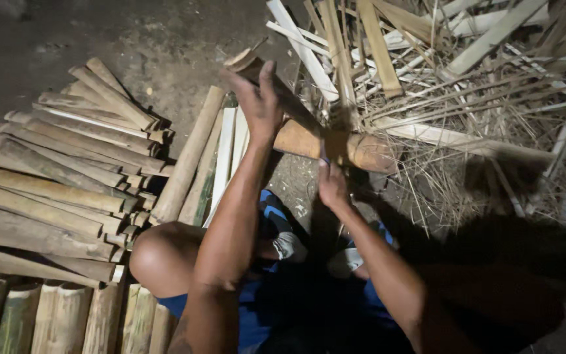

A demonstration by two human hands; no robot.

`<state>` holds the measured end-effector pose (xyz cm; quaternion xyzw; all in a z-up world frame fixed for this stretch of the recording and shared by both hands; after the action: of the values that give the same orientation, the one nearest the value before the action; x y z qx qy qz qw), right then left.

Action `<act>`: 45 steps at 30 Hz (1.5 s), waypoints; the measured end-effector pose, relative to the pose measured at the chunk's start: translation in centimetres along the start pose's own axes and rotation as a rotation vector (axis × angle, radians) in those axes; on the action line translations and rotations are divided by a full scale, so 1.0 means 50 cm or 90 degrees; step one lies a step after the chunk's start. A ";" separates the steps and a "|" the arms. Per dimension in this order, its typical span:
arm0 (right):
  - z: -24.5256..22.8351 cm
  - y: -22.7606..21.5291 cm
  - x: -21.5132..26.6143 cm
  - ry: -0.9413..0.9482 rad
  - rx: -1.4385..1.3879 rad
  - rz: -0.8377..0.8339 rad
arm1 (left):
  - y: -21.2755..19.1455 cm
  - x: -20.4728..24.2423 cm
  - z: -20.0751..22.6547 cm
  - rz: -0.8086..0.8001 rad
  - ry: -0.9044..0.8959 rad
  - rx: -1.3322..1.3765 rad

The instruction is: The person sits on the ground and uses a knife to split bamboo poles into thin strips. They repeatedly position each pole on a wooden block and strike it with the knife to separate the material, discarding the resulting strips to the side.

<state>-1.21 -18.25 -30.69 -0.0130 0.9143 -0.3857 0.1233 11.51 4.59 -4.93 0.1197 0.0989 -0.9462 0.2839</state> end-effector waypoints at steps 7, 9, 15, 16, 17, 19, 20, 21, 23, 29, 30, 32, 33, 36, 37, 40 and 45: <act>0.145 -0.042 -0.003 0.098 0.101 -0.089 | 0.018 0.066 -0.120 -0.109 -0.096 -0.051; 0.140 -0.052 0.014 0.150 0.044 -0.127 | 0.028 0.069 -0.137 -0.191 -0.151 -0.069; -0.064 -0.048 -0.073 0.230 -0.213 -0.262 | -0.127 -0.138 -0.119 -0.030 -0.163 0.007; -0.110 -0.045 -0.098 0.209 -0.287 -0.260 | -0.154 -0.133 -0.125 -0.018 -0.191 -0.067; -0.155 -0.038 -0.120 0.189 -0.362 -0.260 | -0.188 -0.126 -0.132 -0.006 -0.221 -0.140; -0.233 -0.017 -0.146 0.160 -0.457 -0.284 | -0.272 -0.124 -0.130 0.068 -0.202 -0.171; -0.263 -0.006 -0.147 0.150 -0.475 -0.311 | -0.317 -0.124 -0.129 0.104 -0.194 -0.189; -0.292 0.007 -0.146 0.140 -0.493 -0.337 | -0.363 -0.134 -0.147 0.105 -0.291 -0.167; -0.338 0.032 -0.149 0.104 -0.383 -0.386 | -0.463 -0.161 -0.183 0.106 -0.477 -0.107; -0.417 0.109 -0.123 -0.016 -0.260 -0.483 | -0.698 -0.023 -0.310 0.321 -0.451 -0.193; -0.424 0.118 -0.117 -0.036 -0.219 -0.489 | -0.719 0.024 -0.352 0.328 -0.529 -0.200; -0.437 0.134 -0.108 -0.023 -0.194 -0.521 | -0.767 0.081 -0.399 0.368 -0.556 -0.232; -0.444 0.140 -0.106 -0.016 -0.182 -0.537 | -0.796 0.095 -0.412 0.388 -0.570 -0.249; -0.467 0.152 -0.110 0.008 -0.184 -0.566 | -0.912 0.056 -0.414 0.370 -0.600 -0.322; -0.478 0.157 -0.116 -0.020 -0.183 -0.570 | -0.963 0.027 -0.403 0.376 -0.579 -0.357; -0.491 0.169 -0.133 -0.052 -0.183 -0.566 | -1.042 -0.001 -0.412 0.330 -0.630 -0.256; -0.489 0.182 -0.153 -0.023 -0.150 -0.550 | -0.854 0.028 -0.429 0.184 -0.364 -0.558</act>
<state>1.09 6.23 -19.05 -0.4142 0.8604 -0.2948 -0.0355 -9.92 44.33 -20.65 -0.2600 0.3857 -0.7622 0.4502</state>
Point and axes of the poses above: each hand's wrist, its own x-axis away from the middle knuckle, its own y-axis out of the palm, z = x × y, the point moved 6 cm from there along -x, towards the middle knuckle, and after that the axes turned 13 degrees about -y, right-handed, at the moved point
